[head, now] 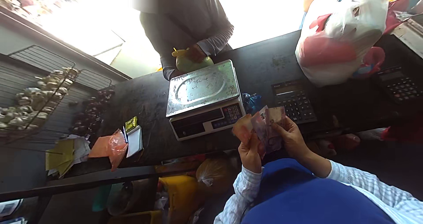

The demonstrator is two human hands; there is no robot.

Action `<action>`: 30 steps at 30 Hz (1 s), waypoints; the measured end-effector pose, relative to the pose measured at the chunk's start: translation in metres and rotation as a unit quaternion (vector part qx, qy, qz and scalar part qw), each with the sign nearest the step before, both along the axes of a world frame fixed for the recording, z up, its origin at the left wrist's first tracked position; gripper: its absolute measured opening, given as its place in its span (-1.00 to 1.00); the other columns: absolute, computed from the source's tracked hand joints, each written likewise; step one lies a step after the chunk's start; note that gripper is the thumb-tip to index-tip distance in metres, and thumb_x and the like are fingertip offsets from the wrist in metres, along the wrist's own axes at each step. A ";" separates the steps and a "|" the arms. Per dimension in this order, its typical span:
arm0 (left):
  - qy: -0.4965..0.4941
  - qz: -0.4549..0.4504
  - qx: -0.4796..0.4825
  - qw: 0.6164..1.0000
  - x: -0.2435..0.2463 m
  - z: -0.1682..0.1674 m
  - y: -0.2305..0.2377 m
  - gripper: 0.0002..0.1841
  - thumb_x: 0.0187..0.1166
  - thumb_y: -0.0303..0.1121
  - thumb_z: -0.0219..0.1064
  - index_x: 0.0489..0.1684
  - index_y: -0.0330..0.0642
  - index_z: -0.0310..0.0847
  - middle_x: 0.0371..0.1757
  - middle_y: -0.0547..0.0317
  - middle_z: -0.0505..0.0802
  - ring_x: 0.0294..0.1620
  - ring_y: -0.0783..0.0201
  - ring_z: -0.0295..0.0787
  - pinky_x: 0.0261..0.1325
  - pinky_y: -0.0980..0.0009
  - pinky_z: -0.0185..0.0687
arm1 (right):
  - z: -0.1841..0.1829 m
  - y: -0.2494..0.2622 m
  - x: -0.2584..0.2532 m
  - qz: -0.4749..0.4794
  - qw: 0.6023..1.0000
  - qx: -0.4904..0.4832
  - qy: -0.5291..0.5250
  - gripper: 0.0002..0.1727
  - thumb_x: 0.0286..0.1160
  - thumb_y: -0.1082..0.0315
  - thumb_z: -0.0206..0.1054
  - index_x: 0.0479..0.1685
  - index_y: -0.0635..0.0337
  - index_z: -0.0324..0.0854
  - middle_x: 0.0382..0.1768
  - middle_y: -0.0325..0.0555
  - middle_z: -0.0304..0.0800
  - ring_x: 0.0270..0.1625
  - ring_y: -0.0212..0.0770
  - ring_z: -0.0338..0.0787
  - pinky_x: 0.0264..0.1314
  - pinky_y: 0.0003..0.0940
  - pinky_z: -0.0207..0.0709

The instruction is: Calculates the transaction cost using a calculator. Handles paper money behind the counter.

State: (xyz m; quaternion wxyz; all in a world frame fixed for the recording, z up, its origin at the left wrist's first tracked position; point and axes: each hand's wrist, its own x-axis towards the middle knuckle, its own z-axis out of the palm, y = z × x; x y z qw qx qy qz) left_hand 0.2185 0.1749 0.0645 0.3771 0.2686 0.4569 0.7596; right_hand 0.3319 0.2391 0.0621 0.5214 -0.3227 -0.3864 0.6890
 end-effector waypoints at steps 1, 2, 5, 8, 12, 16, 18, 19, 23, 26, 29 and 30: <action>-0.001 -0.001 0.005 1.000 0.001 -0.001 0.000 -0.75 0.64 -0.53 0.21 -0.25 -0.11 0.86 -0.36 0.31 0.95 -0.36 0.49 0.89 -0.19 0.49 0.84 | 0.000 0.000 0.000 -0.003 1.000 -0.001 0.003 -0.76 0.60 0.56 0.27 0.18 0.26 0.53 -0.14 -0.26 0.89 -0.06 -0.42 0.89 0.14 -0.46 0.78; 0.001 -0.003 0.009 1.000 0.002 -0.002 0.000 -0.76 0.66 -0.50 0.22 -0.23 -0.09 0.87 -0.33 0.32 0.95 -0.32 0.49 0.90 -0.15 0.48 0.85 | 0.000 -0.001 0.000 -0.004 1.000 -0.004 0.002 -0.77 0.63 0.55 0.25 0.19 0.25 0.52 -0.13 -0.26 0.89 -0.06 -0.42 0.89 0.14 -0.46 0.78; 0.011 -0.017 0.003 1.000 0.004 -0.005 -0.001 -0.87 0.62 -0.34 0.35 -0.22 -0.01 0.86 -0.32 0.39 0.95 -0.27 0.53 0.89 -0.10 0.50 0.84 | -0.001 -0.004 -0.002 0.012 1.000 0.003 -0.020 -0.73 0.67 0.52 0.20 0.28 0.31 0.47 -0.08 -0.23 0.85 -0.02 -0.42 0.86 0.18 -0.47 0.76; 0.040 -0.058 -0.016 0.997 0.011 -0.004 -0.002 -0.86 0.52 -0.52 0.37 -0.05 -0.21 0.70 -0.21 0.35 0.95 -0.13 0.51 0.90 0.07 0.48 0.84 | -0.005 -0.011 -0.005 0.060 0.995 0.056 -0.065 -0.59 0.63 0.50 0.22 0.40 0.42 0.30 0.06 -0.13 0.76 0.12 -0.45 0.79 0.28 -0.47 0.69; 0.052 -0.016 -0.053 0.997 0.014 -0.002 -0.007 -0.77 0.62 -0.59 0.04 -0.09 -0.25 0.67 -0.30 0.40 0.92 -0.22 0.56 0.88 -0.01 0.51 0.83 | -0.010 -0.021 -0.007 0.147 0.981 0.062 -0.105 -0.24 0.53 0.38 0.37 0.66 0.37 0.04 0.12 -0.08 0.76 0.14 -0.40 0.81 0.29 -0.40 0.71; 0.010 0.049 -0.015 0.999 0.000 -0.001 -0.016 -0.71 0.71 -0.55 -0.02 -0.03 -0.18 0.70 -0.21 0.33 0.96 -0.16 0.46 0.93 0.04 0.42 0.86 | -0.026 -0.020 -0.012 0.259 0.955 0.044 -0.136 -0.67 0.57 0.25 0.35 0.18 0.26 0.68 -0.11 -0.23 0.89 -0.04 -0.43 0.86 0.16 -0.37 0.75; -0.005 0.058 -0.010 0.998 -0.006 0.000 -0.022 -0.67 0.74 -0.56 -0.05 -0.03 -0.11 0.72 -0.18 0.34 0.98 -0.14 0.46 0.94 0.06 0.41 0.87 | -0.029 -0.023 -0.017 0.290 0.946 0.029 -0.145 -0.79 0.64 0.29 0.29 -0.04 0.20 0.77 -0.29 -0.33 0.91 -0.20 -0.50 0.87 0.01 -0.42 0.77; -0.010 0.054 -0.005 0.998 -0.009 -0.002 -0.026 -0.68 0.75 -0.53 -0.02 -0.01 -0.08 0.72 -0.14 0.34 0.98 -0.09 0.45 0.94 0.11 0.42 0.85 | -0.028 -0.025 -0.019 0.301 0.944 0.020 -0.132 -0.81 0.65 0.33 0.26 -0.07 0.19 0.76 -0.33 -0.34 0.90 -0.25 -0.50 0.87 -0.03 -0.43 0.78; -0.119 0.021 0.026 0.992 -0.029 -0.023 -0.044 -0.70 0.78 -0.32 0.12 0.27 -0.28 0.59 0.17 -0.13 0.91 0.20 0.04 0.90 0.35 0.17 0.76 | -0.037 -0.028 -0.041 0.355 0.930 0.028 -0.092 -0.85 0.64 0.36 0.28 -0.13 0.16 0.78 -0.38 -0.36 0.90 -0.30 -0.51 0.86 -0.11 -0.48 0.77; -0.183 0.125 -0.036 0.974 -0.061 -0.012 -0.061 -0.61 0.83 -0.42 -0.28 0.22 -0.40 0.47 -0.03 -0.11 0.94 -0.06 0.07 0.96 0.09 0.20 0.87 | -0.040 -0.035 -0.064 0.425 0.889 0.068 -0.157 -0.83 0.62 0.29 0.31 -0.25 0.18 0.72 -0.46 -0.38 0.77 -0.38 -0.57 0.74 -0.20 -0.53 0.65; -0.221 0.281 -0.086 0.930 -0.120 -0.005 -0.083 -0.55 0.91 -0.34 -0.32 0.21 -0.40 0.51 -0.17 0.05 0.92 -0.21 0.25 0.92 -0.11 0.35 0.85 | -0.046 -0.047 -0.084 0.436 0.873 0.120 -0.185 -0.80 0.64 0.31 0.26 -0.21 0.26 0.69 -0.48 -0.34 0.70 -0.43 -0.54 0.67 -0.26 -0.53 0.61; -0.238 0.331 -0.095 0.908 -0.141 -0.004 -0.096 -0.58 0.90 -0.34 -0.29 0.22 -0.36 0.50 -0.17 0.08 0.90 -0.21 0.30 0.90 -0.12 0.39 0.83 | -0.047 -0.051 -0.089 0.430 0.872 0.137 -0.190 -0.80 0.64 0.34 0.24 -0.14 0.31 0.68 -0.45 -0.30 0.72 -0.41 -0.50 0.69 -0.24 -0.50 0.64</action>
